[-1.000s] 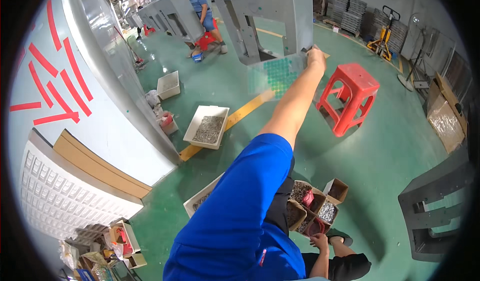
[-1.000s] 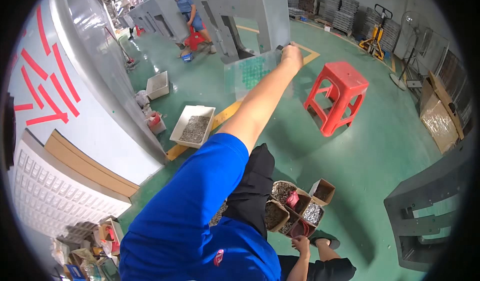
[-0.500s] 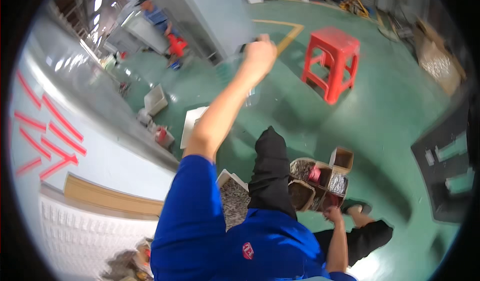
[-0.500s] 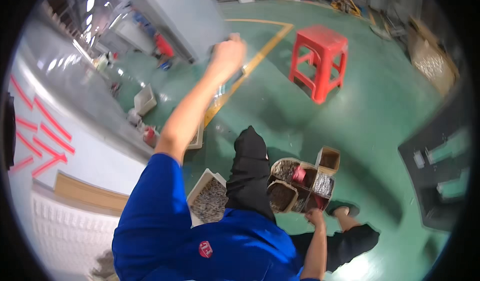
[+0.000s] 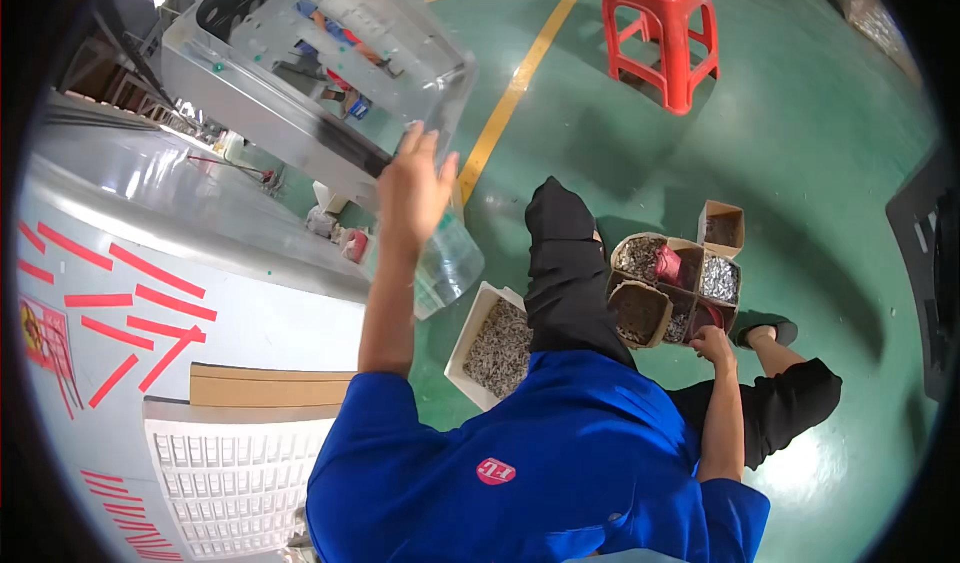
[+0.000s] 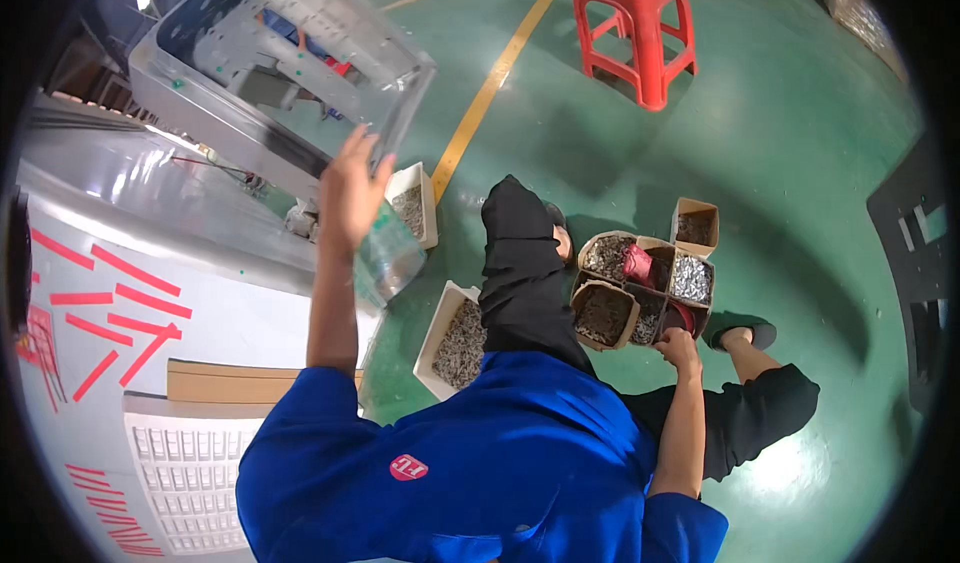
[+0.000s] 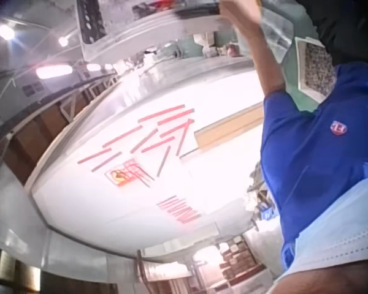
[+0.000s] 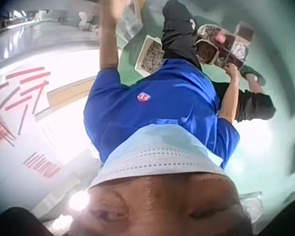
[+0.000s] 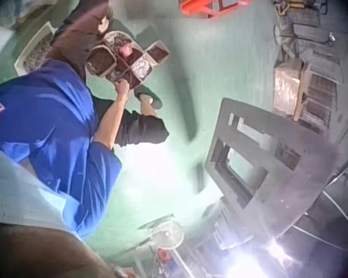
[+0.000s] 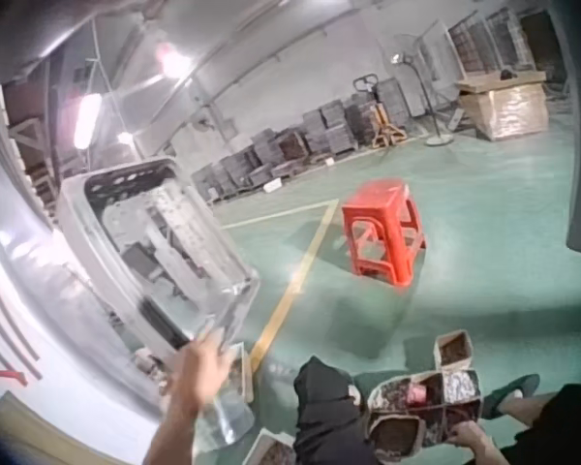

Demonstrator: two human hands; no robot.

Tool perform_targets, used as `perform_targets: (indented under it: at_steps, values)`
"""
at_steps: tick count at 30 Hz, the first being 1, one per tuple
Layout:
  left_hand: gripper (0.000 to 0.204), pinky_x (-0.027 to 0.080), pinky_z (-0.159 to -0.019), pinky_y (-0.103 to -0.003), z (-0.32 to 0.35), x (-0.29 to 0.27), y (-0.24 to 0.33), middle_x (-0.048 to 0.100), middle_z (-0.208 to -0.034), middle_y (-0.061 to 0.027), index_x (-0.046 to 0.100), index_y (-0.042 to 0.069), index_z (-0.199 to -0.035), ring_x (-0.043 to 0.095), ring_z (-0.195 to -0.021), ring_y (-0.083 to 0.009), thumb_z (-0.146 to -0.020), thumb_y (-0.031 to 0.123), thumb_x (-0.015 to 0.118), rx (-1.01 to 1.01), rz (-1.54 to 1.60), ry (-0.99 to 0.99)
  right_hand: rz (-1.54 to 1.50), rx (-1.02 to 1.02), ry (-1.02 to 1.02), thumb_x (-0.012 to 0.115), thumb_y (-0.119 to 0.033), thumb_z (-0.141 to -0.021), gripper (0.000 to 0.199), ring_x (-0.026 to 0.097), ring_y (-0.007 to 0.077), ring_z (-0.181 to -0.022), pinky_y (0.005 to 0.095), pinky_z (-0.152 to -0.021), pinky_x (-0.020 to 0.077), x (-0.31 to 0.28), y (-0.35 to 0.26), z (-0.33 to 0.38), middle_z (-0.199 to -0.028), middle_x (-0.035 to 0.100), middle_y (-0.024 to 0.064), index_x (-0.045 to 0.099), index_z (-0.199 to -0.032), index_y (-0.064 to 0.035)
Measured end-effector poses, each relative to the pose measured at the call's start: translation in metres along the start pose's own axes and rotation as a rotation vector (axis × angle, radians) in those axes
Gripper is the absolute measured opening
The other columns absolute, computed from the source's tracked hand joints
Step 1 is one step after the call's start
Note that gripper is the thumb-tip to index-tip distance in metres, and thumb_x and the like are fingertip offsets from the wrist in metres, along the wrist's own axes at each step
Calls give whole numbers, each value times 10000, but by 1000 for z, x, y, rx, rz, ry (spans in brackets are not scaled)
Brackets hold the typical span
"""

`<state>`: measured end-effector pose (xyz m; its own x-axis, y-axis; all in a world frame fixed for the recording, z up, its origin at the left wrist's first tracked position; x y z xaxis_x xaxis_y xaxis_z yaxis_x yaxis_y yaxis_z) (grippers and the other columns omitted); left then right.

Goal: Applying green adhesive dot stickers to specific holes or points on a large metal enclosure frame.

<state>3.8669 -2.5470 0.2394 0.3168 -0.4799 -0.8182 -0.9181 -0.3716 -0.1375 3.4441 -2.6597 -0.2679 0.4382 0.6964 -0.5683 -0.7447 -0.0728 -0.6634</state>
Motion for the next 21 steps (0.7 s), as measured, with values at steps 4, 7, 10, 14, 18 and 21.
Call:
perform_targets:
  at_steps: [4, 7, 10, 14, 18, 21]
  values:
    - [452, 502, -801, -453, 14, 53, -15, 518, -1240, -263, 542, -55, -1140, 603, -976, -395, -827, 253, 647, -196, -68, -310, 11, -12, 39, 694, -128, -690, 193, 669, 217, -591, 352, -593, 535, -2, -3, 3, -687, 666, 154, 692, -821, 14]
    - [528, 509, -752, -474, 24, 69, -19, 566, -1151, -278, 481, -73, -1219, 622, -877, -424, -825, 238, 645, -180, -26, -347, 67, -101, 86, 664, -102, -683, 208, 662, 196, -553, 324, -548, 535, -2, -10, 4, -663, 664, 146, 690, -829, 42]
    - [521, 519, -711, -463, 19, 81, -12, 624, -1036, -241, 474, -75, -1231, 638, -807, -410, -822, 202, 640, -133, -38, -293, 58, -88, 91, 663, -104, -684, 203, 661, 197, -553, 326, -543, 535, 0, 0, 2, -659, 661, 144, 690, -821, 43]
    - [463, 532, -690, -440, 5, 91, -2, 642, -1004, -218, 506, -52, -1226, 657, -764, -371, -824, 159, 597, -56, -51, -191, 44, -39, 59, 679, -118, -683, 191, 663, 216, -576, 346, -580, 536, 3, 3, 5, -677, 660, 151, 693, -807, 25]
    - [365, 530, -729, -438, 2, 101, -15, 641, -1071, -170, 581, 50, -1200, 653, -816, -355, -841, 78, 516, -76, 7, -64, 67, -7, 46, 712, -155, -676, 173, 674, 246, -636, 381, -651, 541, 10, 6, 5, -744, 674, 159, 700, -784, -21]
    - [349, 521, -782, -418, -3, 109, -25, 623, -1133, -142, 610, 69, -1171, 637, -904, -338, -838, 27, 513, -20, 76, 35, 60, -1, 47, 703, -148, -674, 165, 673, 248, -638, 379, -647, 541, 9, 13, 6, -748, 674, 155, 701, -786, -28]
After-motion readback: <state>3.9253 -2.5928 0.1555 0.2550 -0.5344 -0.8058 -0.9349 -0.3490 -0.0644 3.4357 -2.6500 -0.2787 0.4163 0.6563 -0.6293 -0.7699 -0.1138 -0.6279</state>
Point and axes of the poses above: each hand's wrist, its own z-axis away from the middle knuckle, its own x-axis out of the palm, y = z × x, the point moved 10 cm from there along -z, towards the middle knuckle
